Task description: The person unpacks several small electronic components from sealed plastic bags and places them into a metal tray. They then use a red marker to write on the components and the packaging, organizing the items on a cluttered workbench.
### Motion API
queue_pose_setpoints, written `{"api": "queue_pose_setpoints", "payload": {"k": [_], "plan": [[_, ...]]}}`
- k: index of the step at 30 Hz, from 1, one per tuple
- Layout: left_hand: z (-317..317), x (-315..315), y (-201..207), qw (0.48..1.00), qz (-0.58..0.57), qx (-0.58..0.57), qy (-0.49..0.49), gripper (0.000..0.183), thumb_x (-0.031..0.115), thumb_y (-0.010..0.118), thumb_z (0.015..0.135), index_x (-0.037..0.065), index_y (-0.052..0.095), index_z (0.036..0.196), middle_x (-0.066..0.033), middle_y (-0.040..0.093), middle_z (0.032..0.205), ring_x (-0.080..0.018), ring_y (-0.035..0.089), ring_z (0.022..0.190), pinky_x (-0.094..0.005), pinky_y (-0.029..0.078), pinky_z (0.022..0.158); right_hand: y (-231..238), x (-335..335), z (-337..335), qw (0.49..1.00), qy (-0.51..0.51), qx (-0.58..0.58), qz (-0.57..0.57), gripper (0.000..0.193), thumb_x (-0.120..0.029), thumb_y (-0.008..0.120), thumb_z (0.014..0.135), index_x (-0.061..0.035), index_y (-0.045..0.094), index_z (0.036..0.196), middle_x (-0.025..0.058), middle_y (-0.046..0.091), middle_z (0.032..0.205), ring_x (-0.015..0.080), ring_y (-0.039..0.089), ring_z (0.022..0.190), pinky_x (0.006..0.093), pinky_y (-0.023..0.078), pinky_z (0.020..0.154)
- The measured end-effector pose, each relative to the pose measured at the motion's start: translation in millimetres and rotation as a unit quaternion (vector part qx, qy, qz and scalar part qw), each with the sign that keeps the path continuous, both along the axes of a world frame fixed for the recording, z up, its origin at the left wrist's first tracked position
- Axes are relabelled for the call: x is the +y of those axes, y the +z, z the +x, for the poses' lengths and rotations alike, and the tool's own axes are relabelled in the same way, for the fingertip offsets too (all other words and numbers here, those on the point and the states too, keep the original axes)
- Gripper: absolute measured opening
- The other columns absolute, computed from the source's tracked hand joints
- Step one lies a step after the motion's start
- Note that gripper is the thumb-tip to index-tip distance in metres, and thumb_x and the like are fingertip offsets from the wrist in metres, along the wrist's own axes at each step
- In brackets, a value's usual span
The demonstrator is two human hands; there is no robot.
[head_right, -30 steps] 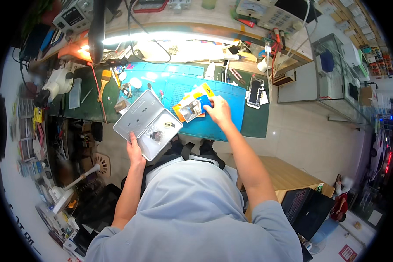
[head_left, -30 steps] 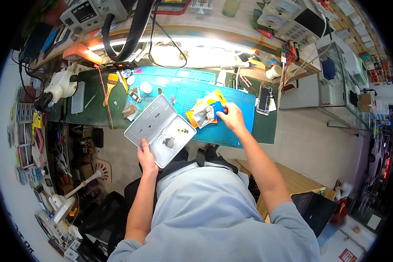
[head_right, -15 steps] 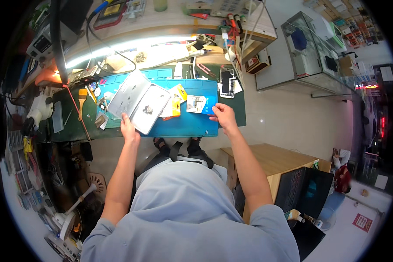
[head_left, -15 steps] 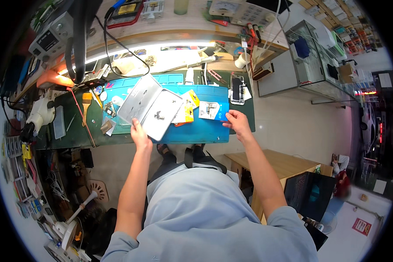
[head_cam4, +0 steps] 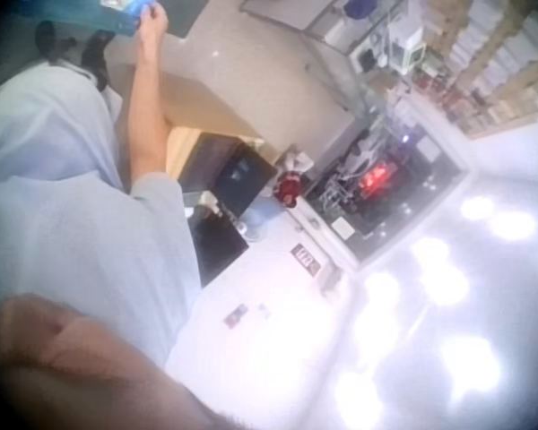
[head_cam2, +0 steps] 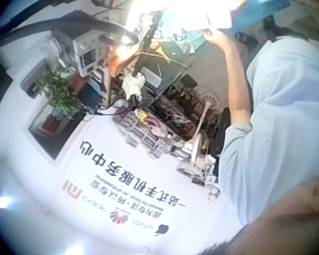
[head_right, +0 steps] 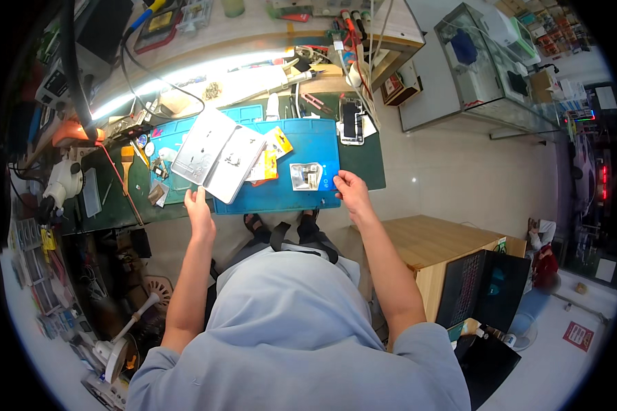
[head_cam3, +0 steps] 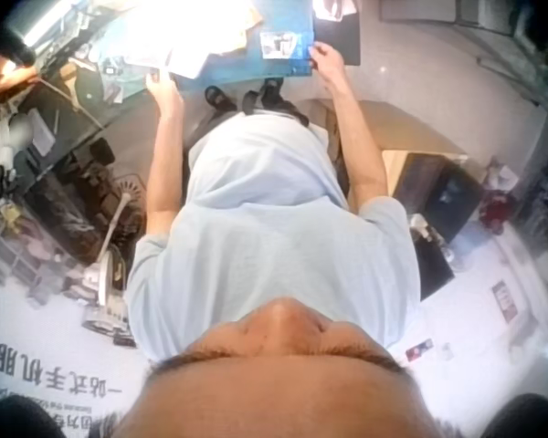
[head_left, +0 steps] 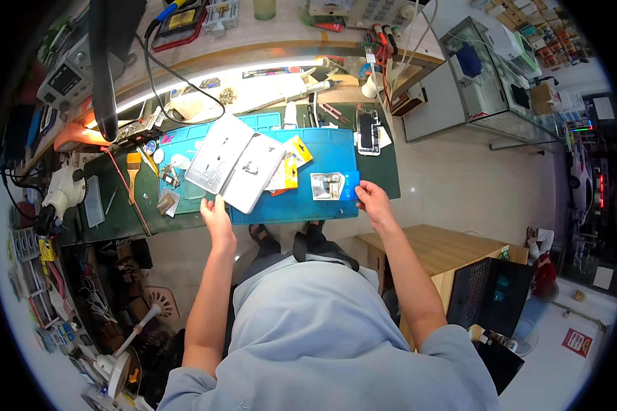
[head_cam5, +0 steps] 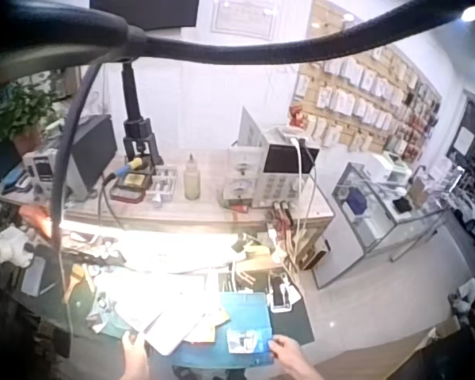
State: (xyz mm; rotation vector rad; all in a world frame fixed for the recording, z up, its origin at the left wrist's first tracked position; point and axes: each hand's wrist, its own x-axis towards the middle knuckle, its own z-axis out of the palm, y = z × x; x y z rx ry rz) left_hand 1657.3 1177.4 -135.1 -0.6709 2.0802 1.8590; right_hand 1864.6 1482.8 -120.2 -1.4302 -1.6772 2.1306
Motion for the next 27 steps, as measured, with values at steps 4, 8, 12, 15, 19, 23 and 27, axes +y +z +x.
{"api": "queue_pose_setpoints", "payload": {"k": [4, 8, 12, 15, 19, 23, 27], "plan": [[52.2, 3.9, 29.1, 0.985, 0.119, 0.061, -0.111, 0.054, 0.011, 0.059, 0.103, -0.001, 0.034, 0.149, -0.0114, 0.051, 0.135, -0.0185, 0.054, 0.120, -0.0320, 0.046, 0.102, 20.9, -10.5, -4.4, 0.999, 0.031, 0.024, -0.037, 0.024, -0.019, 0.062, 0.103, -0.0061, 0.067, 0.122, -0.0043, 0.069, 0.100, 0.0032, 0.058, 0.083, 0.0222, 0.048, 0.071], [71.7, 26.1, 52.5, 0.934, 0.207, 0.003, -0.291, 0.064, 0.022, 0.060, 0.104, 0.004, 0.028, 0.156, -0.0132, 0.058, 0.135, -0.0194, 0.061, 0.117, -0.0311, 0.052, 0.094, 37.6, -25.6, -14.6, 0.991, 0.101, 0.047, -0.075, 0.026, -0.022, 0.063, 0.103, -0.0083, 0.066, 0.125, -0.0049, 0.069, 0.104, 0.0029, 0.059, 0.088, 0.0230, 0.049, 0.076], [56.0, 22.3, 57.3, 0.912, 0.202, -0.091, -0.344, 0.056, 0.012, 0.064, 0.101, 0.001, 0.038, 0.149, -0.0094, 0.066, 0.121, -0.0148, 0.065, 0.106, -0.0285, 0.053, 0.089, 65.2, -54.1, -37.4, 0.984, 0.162, 0.044, -0.056, 0.032, -0.023, 0.063, 0.102, -0.0032, 0.065, 0.128, -0.0014, 0.070, 0.106, 0.0055, 0.060, 0.088, 0.0242, 0.050, 0.076], [42.4, 8.1, 44.9, 0.950, 0.194, -0.029, -0.243, 0.043, 0.006, 0.063, 0.100, -0.001, 0.046, 0.138, -0.0107, 0.071, 0.112, -0.0143, 0.069, 0.095, -0.0279, 0.057, 0.079, 57.1, -59.6, -47.2, 0.986, 0.155, 0.055, -0.019, 0.033, -0.023, 0.062, 0.103, -0.0028, 0.065, 0.128, 0.0031, 0.071, 0.108, 0.0095, 0.065, 0.093, 0.0255, 0.051, 0.076], [5.8, -16.0, 41.5, 0.975, 0.129, 0.005, -0.180, 0.041, 0.007, 0.065, 0.098, -0.002, 0.048, 0.135, -0.0154, 0.068, 0.116, -0.0171, 0.069, 0.092, -0.0281, 0.060, 0.074, 52.0, -59.3, -52.0, 0.987, 0.154, 0.008, -0.036, 0.032, -0.023, 0.058, 0.105, -0.0046, 0.064, 0.130, 0.0045, 0.069, 0.111, 0.0111, 0.063, 0.096, 0.0271, 0.050, 0.085], [-0.1, -19.6, 24.2, 0.894, -0.220, 0.228, -0.318, 0.060, 0.011, 0.076, 0.088, -0.002, 0.050, 0.140, -0.0189, 0.056, 0.124, -0.0254, 0.063, 0.101, -0.0331, 0.058, 0.078, 37.3, -59.8, -52.0, 0.984, 0.178, -0.023, -0.012, 0.030, -0.021, 0.058, 0.104, -0.0038, 0.064, 0.128, 0.0046, 0.070, 0.109, 0.0109, 0.065, 0.095, 0.0273, 0.051, 0.081], [1.0, -9.5, 22.8, 0.910, -0.220, 0.171, -0.306, 0.058, 0.012, 0.078, 0.085, -0.003, 0.054, 0.136, -0.0160, 0.061, 0.119, -0.0246, 0.063, 0.100, -0.0346, 0.057, 0.079, 16.8, -63.5, -63.3, 0.978, 0.186, -0.038, 0.083, 0.032, -0.022, 0.063, 0.099, -0.0024, 0.066, 0.124, 0.0076, 0.072, 0.105, 0.0139, 0.068, 0.090, 0.0302, 0.053, 0.076]]}}
